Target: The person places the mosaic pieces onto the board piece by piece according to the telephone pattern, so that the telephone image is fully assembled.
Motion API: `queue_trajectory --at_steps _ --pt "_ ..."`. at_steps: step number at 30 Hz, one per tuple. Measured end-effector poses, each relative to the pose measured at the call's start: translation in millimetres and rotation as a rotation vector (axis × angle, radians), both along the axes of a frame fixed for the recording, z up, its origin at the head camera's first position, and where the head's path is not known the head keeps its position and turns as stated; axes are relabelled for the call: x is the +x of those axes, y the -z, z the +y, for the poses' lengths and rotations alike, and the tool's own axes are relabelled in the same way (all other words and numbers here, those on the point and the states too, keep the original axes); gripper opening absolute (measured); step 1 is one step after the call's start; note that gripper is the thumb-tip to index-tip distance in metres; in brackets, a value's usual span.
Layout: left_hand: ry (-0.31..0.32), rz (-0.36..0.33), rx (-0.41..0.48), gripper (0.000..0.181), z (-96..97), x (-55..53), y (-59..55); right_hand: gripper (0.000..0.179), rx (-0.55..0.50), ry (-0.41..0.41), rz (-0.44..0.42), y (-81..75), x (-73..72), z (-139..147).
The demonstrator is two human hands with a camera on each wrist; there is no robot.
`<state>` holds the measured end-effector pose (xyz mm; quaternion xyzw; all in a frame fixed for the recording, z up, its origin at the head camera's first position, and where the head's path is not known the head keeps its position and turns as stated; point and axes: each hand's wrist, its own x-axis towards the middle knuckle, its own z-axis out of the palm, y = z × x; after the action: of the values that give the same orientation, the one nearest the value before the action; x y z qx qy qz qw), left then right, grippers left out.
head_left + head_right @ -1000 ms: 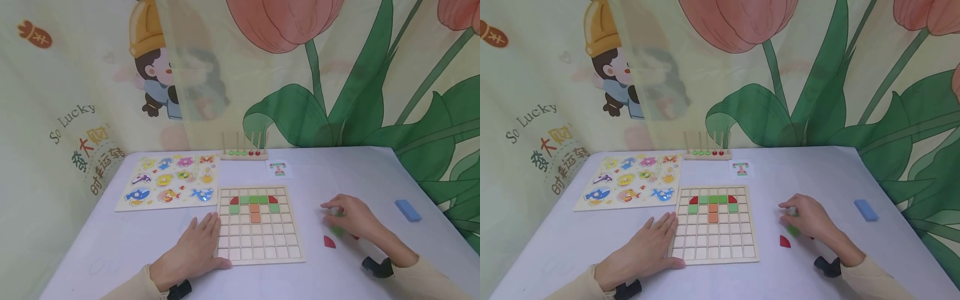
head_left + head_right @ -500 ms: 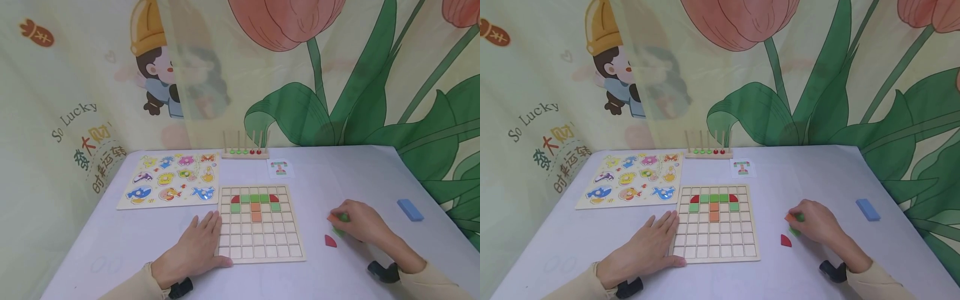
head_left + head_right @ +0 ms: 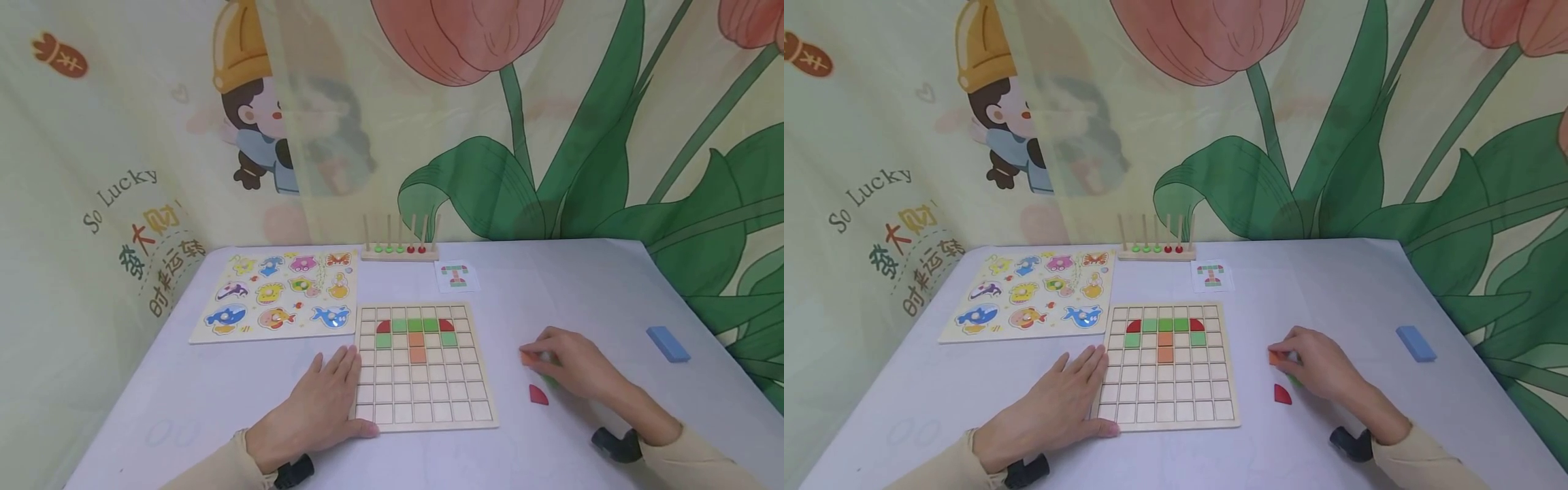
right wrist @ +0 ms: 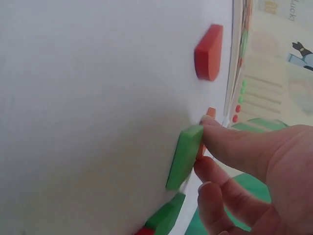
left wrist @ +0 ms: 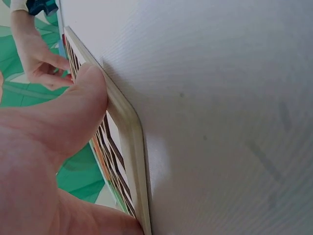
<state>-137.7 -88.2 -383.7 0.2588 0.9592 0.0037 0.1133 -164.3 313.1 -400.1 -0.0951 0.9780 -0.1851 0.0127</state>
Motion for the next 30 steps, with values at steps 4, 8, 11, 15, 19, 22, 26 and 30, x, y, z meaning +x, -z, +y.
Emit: queue_trajectory --at_steps 4,8,11,15,19,22,26,30 --pt "-0.002 0.005 0.003 0.110 0.1 0.3 0.1 0.030 -0.019 -0.002 -0.014 0.5 -0.7 -5" --pt "-0.007 -0.001 0.003 0.110 0.9 0.5 -0.5 0.031 -0.031 -0.003 -0.026 0.3 -2.2 -9" --pt "-0.010 -0.009 0.007 0.110 1.3 0.8 -0.9 0.030 -0.040 -0.012 -0.013 -1.5 -3.7 -13" --pt "-0.011 -0.013 0.003 0.110 1.3 0.5 -0.7 0.029 -0.058 -0.030 0.017 -7.4 -6.1 -22" --pt "-0.018 -0.021 0.002 0.110 0.9 -0.2 -0.3 0.026 -0.063 -0.069 0.028 -14.6 -8.8 -38" --pt "-0.025 -0.030 0.010 0.110 0.6 0.1 0.1 0.025 -0.064 -0.115 0.035 -17.2 -10.8 -53" --pt "-0.022 -0.029 0.011 0.111 0.6 0.5 0.5 0.024 -0.080 -0.210 0.057 -16.6 -14.8 -73" --pt "-0.017 -0.024 0.001 0.110 0.7 -0.2 0.2 0.024 -0.099 -0.302 0.062 -14.8 -18.1 -92"
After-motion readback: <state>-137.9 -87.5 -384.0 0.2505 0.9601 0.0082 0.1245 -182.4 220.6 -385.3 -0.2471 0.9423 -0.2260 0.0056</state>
